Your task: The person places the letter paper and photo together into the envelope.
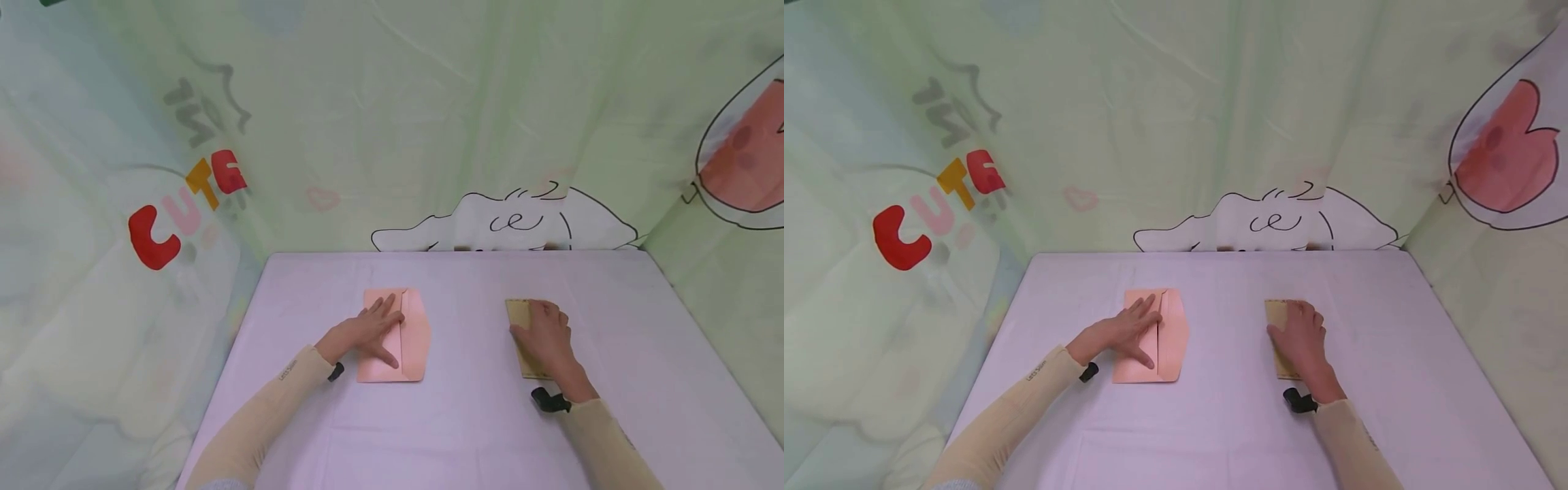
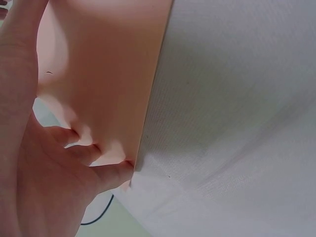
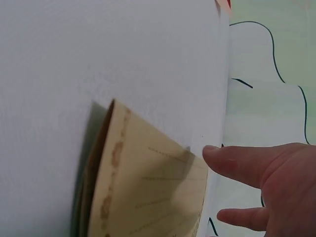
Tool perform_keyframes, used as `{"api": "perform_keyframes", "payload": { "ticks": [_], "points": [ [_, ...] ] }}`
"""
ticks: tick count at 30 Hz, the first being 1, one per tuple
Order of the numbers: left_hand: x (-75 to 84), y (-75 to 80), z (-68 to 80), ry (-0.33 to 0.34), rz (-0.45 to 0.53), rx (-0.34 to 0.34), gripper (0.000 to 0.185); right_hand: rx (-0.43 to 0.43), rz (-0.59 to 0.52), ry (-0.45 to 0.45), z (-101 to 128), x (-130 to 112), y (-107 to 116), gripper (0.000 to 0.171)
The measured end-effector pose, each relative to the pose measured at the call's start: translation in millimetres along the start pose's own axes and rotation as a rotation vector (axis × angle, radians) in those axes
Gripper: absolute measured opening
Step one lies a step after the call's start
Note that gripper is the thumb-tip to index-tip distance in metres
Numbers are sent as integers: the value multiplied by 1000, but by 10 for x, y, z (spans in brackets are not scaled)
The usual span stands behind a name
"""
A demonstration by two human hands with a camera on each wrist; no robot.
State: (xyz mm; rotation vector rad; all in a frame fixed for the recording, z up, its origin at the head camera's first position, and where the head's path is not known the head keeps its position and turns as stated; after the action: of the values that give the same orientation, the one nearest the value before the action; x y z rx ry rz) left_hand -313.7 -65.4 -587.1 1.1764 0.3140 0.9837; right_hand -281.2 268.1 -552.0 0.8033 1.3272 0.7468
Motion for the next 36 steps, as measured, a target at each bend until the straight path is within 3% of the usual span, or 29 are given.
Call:
{"api": "perform_keyframes", "payload": {
  "ticks": [8, 21, 30, 36],
  "points": [
    [12, -4, 13, 0, -1, 4, 98, -46, 33, -33, 103, 149, 35, 91],
    [24, -6, 1, -2, -9, 10, 96, -71, 70, -93, 92, 317, 19, 101],
    [17, -8, -1, -1, -8, 14, 97, -183, 9, -113, -24, 534, 6, 116],
    [12, -8, -16, 1, -17, 17, 99, -227, -58, -62, -54, 665, 19, 109]
  ]
}}
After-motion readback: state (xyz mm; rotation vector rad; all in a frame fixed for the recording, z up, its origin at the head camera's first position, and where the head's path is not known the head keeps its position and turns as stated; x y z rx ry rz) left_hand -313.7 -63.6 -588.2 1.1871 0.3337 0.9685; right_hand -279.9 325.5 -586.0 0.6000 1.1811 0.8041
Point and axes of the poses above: each hand's wrist, its own z-axis away from the middle knuckle, its own y-axis out of the back of the hand, x = y × z, the point moved 9 cm from there along -z, towards the middle knuckle, and after that the axes turned 2 degrees about -x, right-handed, at the moved point
